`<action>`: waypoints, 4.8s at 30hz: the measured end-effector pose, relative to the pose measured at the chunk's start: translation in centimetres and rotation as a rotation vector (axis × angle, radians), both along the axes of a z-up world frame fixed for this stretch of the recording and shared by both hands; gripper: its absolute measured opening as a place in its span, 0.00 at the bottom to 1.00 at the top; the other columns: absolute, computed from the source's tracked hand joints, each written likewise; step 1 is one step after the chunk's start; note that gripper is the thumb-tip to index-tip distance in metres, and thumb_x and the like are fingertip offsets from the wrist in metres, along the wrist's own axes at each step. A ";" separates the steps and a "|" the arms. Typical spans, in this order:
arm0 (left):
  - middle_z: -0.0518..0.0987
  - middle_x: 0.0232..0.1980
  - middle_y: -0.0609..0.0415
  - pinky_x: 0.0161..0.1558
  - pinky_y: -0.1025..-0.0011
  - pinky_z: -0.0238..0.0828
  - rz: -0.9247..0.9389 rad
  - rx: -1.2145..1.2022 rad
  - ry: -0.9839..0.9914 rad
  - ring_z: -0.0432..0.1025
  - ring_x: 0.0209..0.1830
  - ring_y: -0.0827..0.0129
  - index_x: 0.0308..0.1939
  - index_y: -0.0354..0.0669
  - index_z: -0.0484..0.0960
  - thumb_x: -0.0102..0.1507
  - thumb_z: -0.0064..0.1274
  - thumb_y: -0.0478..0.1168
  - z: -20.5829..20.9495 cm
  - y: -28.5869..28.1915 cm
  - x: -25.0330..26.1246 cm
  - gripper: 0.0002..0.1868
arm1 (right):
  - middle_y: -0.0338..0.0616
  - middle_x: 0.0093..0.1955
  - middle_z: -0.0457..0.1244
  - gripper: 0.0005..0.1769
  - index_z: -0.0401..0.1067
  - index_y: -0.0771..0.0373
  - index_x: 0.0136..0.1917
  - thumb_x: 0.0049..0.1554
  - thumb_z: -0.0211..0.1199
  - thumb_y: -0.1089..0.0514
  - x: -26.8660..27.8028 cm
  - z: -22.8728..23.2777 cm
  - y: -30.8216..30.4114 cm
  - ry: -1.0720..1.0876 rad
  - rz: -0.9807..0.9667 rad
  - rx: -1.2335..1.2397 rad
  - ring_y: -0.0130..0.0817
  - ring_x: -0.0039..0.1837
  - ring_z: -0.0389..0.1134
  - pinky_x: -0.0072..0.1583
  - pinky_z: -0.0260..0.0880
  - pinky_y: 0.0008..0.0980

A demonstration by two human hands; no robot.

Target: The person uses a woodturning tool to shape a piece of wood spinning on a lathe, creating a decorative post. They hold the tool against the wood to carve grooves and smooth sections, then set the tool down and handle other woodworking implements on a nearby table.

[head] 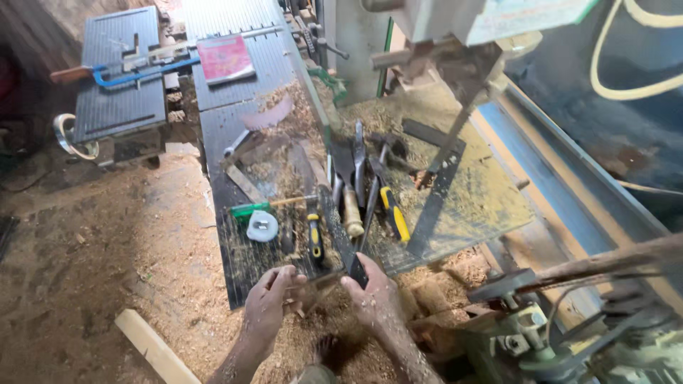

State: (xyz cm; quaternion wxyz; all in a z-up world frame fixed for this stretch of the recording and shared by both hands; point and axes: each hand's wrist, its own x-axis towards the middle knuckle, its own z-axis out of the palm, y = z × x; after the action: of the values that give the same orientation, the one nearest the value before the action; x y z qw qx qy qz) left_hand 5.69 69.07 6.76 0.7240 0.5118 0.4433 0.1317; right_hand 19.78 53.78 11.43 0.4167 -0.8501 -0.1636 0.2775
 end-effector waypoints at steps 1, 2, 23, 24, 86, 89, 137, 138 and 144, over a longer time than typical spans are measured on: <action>0.85 0.47 0.47 0.45 0.65 0.78 -0.020 0.014 0.001 0.77 0.42 0.65 0.54 0.34 0.79 0.70 0.45 0.50 0.3 1.2 0.1 0.22 | 0.49 0.56 0.69 0.35 0.64 0.58 0.73 0.53 0.65 0.51 0.9 0.0 2.3 -0.040 0.014 0.025 0.39 0.55 0.73 0.58 0.73 0.40; 0.85 0.48 0.48 0.46 0.66 0.79 -0.022 0.027 0.003 0.77 0.42 0.67 0.55 0.36 0.79 0.70 0.45 0.49 0.6 2.5 0.4 0.21 | 0.50 0.56 0.70 0.33 0.65 0.59 0.71 0.54 0.64 0.51 2.0 -0.2 4.6 -0.080 0.028 0.049 0.40 0.55 0.73 0.58 0.73 0.41; 0.79 0.56 0.50 0.45 0.66 0.78 -0.194 -0.164 -0.222 0.75 0.48 0.68 0.68 0.38 0.67 0.68 0.43 0.43 6.2 3.6 6.2 0.25 | 0.41 0.43 0.62 0.35 0.56 0.52 0.76 0.59 0.52 0.40 5.2 -0.5 0.2 -0.024 -0.089 -0.161 0.41 0.42 0.64 0.44 0.72 0.43; 0.78 0.59 0.55 0.48 0.66 0.78 -0.204 -0.199 -0.262 0.75 0.52 0.70 0.71 0.45 0.62 0.66 0.42 0.43 7.2 3.1 7.4 0.28 | 0.42 0.47 0.62 0.33 0.60 0.54 0.73 0.58 0.55 0.43 3.3 -0.4 -2.9 -0.106 -0.123 -0.027 0.37 0.47 0.65 0.49 0.71 0.40; 0.80 0.37 0.49 0.36 0.69 0.74 -1.430 -0.738 0.651 0.71 0.32 0.67 0.47 0.34 0.77 0.74 0.36 0.49 -5.6 -66.6 -3.3 0.22 | 0.44 0.39 0.67 0.36 0.50 0.35 0.81 0.62 0.55 0.50 -29.6 -4.9 -52.2 0.659 -1.663 0.038 0.28 0.32 0.64 0.39 0.70 0.30; 0.80 0.38 0.48 0.37 0.67 0.75 -1.395 -0.724 0.666 0.71 0.32 0.66 0.48 0.37 0.75 0.73 0.36 0.49 -5.8 -66.4 -3.1 0.19 | 0.43 0.39 0.67 0.36 0.51 0.34 0.81 0.62 0.56 0.49 -29.0 -4.5 -52.3 0.674 -1.691 0.054 0.28 0.32 0.64 0.39 0.70 0.32; 0.80 0.43 0.43 0.42 0.68 0.77 -1.300 -0.709 0.537 0.74 0.36 0.63 0.52 0.30 0.76 0.71 0.35 0.38 -10.0 -68.2 -6.5 0.16 | 0.46 0.33 0.65 0.35 0.53 0.32 0.80 0.63 0.57 0.50 -30.5 -4.5 -54.5 0.680 -1.656 0.012 0.27 0.30 0.60 0.37 0.67 0.30; 0.79 0.43 0.43 0.43 0.68 0.77 -1.278 -0.750 0.544 0.73 0.36 0.64 0.53 0.31 0.75 0.71 0.34 0.38 -9.4 -68.5 -6.3 0.16 | 0.46 0.33 0.65 0.34 0.53 0.32 0.80 0.63 0.58 0.49 -30.6 -4.5 -54.6 0.680 -1.650 0.007 0.27 0.30 0.61 0.37 0.68 0.29; 0.82 0.41 0.44 0.39 0.70 0.74 -1.294 -0.748 0.645 0.70 0.32 0.66 0.52 0.34 0.75 0.71 0.32 0.38 -6.5 -69.0 -5.2 0.16 | 0.43 0.34 0.63 0.36 0.49 0.35 0.81 0.62 0.54 0.50 -30.4 -3.6 -55.2 0.728 -1.619 0.006 0.27 0.31 0.61 0.38 0.67 0.31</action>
State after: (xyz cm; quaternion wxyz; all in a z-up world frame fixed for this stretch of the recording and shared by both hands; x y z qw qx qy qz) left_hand 0.54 0.03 0.22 0.6165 0.4036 0.2612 -0.6236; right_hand -10.62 -1.43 7.82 0.5135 -0.5630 0.6299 0.1502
